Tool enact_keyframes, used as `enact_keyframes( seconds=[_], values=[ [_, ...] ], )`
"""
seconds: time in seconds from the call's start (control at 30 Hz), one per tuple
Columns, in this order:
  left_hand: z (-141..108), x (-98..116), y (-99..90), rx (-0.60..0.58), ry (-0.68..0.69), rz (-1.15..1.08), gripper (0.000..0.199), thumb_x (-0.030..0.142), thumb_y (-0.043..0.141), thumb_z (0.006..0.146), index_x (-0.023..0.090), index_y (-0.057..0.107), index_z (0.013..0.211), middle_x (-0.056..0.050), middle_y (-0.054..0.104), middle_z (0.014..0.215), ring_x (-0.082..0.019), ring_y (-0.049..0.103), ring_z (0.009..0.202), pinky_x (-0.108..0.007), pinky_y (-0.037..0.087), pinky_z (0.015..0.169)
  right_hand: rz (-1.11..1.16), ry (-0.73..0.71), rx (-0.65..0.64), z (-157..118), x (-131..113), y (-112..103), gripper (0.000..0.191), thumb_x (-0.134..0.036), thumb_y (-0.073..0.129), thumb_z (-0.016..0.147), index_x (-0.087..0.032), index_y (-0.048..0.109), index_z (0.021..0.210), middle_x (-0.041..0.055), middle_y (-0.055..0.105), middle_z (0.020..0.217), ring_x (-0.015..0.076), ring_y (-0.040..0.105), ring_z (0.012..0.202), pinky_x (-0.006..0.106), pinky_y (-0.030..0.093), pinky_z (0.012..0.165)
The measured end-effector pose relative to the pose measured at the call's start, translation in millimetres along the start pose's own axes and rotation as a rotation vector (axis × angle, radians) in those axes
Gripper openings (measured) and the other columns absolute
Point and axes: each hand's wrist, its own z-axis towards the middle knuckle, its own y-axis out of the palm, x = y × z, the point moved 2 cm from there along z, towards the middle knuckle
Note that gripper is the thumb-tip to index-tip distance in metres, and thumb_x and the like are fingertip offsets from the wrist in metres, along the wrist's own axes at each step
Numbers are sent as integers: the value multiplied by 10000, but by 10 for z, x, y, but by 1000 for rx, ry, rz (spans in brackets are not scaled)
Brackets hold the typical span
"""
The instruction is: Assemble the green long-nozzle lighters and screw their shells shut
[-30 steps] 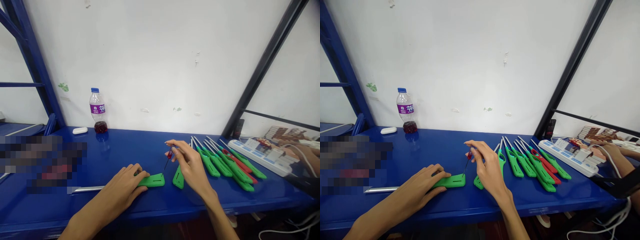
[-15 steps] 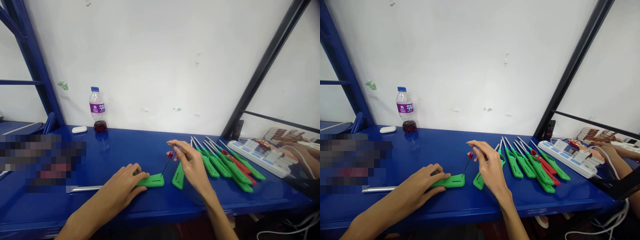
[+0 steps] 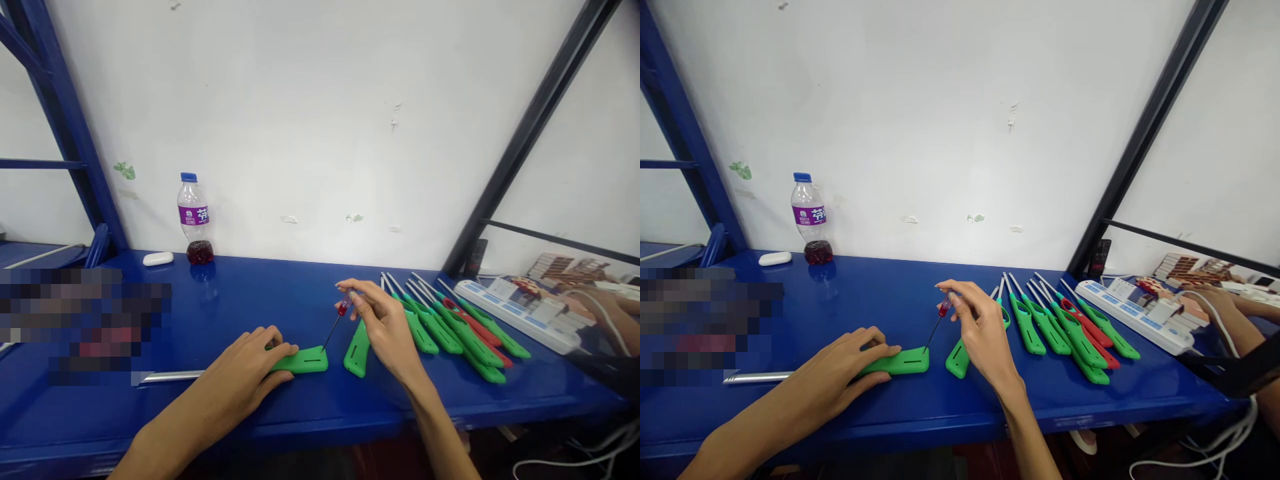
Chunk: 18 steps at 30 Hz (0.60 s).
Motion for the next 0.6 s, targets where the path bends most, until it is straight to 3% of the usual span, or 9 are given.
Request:
enact_keyframes(
  seconds=[0.43, 0.6],
  values=[
    [5, -6, 28, 22, 15, -4, 304, 320, 549, 1071, 313, 631, 1364, -66, 634, 1279, -304, 642, 1141, -522, 510, 998, 21, 17, -8, -12, -124, -85, 219, -347, 568, 1051, -294, 744, 1169, 32, 725, 1116, 140, 634, 695, 277, 478, 618],
    [9, -24, 36, 21, 15, -28, 305, 325, 541, 1075, 322, 624, 1368, -53, 630, 1245, -290, 640, 1110, -508, 512, 981, -20, -29, -6, -37, -190, -35, 240, -310, 543, 1062, -307, 746, 1189, 28, 719, 1097, 152, 648, 749, 290, 510, 687]
  ],
)
